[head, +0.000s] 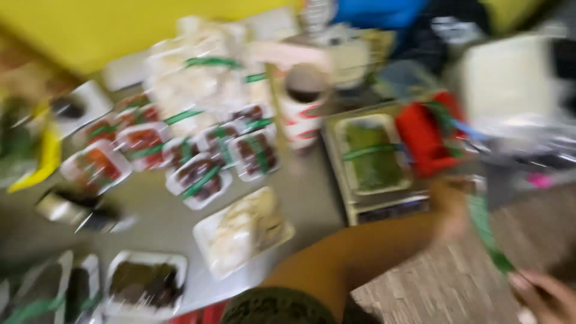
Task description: Sealing plastic-wrapped vegetable trays with green adhesive tape using a dispenser.
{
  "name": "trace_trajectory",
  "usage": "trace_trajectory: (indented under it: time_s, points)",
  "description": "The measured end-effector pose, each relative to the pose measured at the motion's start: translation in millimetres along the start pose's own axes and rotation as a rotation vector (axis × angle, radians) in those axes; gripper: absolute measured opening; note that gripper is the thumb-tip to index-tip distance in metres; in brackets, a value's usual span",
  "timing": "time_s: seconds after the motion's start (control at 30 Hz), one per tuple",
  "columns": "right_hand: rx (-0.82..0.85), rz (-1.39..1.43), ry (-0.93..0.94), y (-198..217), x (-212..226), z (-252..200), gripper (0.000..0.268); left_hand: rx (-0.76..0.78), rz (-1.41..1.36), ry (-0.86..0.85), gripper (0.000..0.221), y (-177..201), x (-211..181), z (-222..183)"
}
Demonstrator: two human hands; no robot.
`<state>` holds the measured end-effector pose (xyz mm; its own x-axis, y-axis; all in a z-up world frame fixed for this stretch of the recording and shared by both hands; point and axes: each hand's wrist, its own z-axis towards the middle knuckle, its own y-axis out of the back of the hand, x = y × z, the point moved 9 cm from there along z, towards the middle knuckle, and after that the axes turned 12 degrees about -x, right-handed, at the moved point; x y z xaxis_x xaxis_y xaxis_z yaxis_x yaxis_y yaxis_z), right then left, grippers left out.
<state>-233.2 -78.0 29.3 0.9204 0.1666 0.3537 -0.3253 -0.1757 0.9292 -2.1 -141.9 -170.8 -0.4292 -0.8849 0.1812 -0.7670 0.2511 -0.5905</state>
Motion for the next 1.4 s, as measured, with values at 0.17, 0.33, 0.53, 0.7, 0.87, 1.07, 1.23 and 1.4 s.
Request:
trace_trajectory:
  time_s: [0.17,0.33,0.53,0.7,0.87,1.07,1.23,1.4]
  points:
    - [0.195,0.052,0.156,-38.5,89.8,-71.9,0.024,0.987,1.515,-0.827,0.02,-99.4,-86.1,-186.3]
    - [0.312,0.315,0.263,-122.0,129.1,-92.8,0.017,0.877,1.235,-1.332,0.015,-149.8,-304.8,-224.3]
    - [0.538,0.501,0.361,-223.7,226.0,-162.5,0.016,0.319,1.261,-1.524,0.014,-123.5,-521.9,-214.5]
    - [0.626,0.577,0.405,-266.1,236.8,-208.9,0.018,0.304,1.3,-1.55,0.015,-86.3,-589.0,-149.4]
    - [0.785,0.617,0.288,-288.6,236.5,-233.7,0.079,-0.005,1.685,-1.291,0.018,-69.1,-604.2,-142.0]
    - [0.775,0.588,0.232,-313.6,223.6,-251.0,0.055,-0.031,1.8,-1.171,0.023,-69.0,-614.0,-128.9]
    - [0.772,0.578,0.2,-335.1,210.2,-255.4,0.051,0.015,1.781,-1.159,0.027,-67.0,-616.3,-121.7]
    - [0.741,0.556,0.178,-340.3,205.4,-254.9,0.05,0.033,1.793,-1.133,0.028,-62.0,-618.6,-116.3]
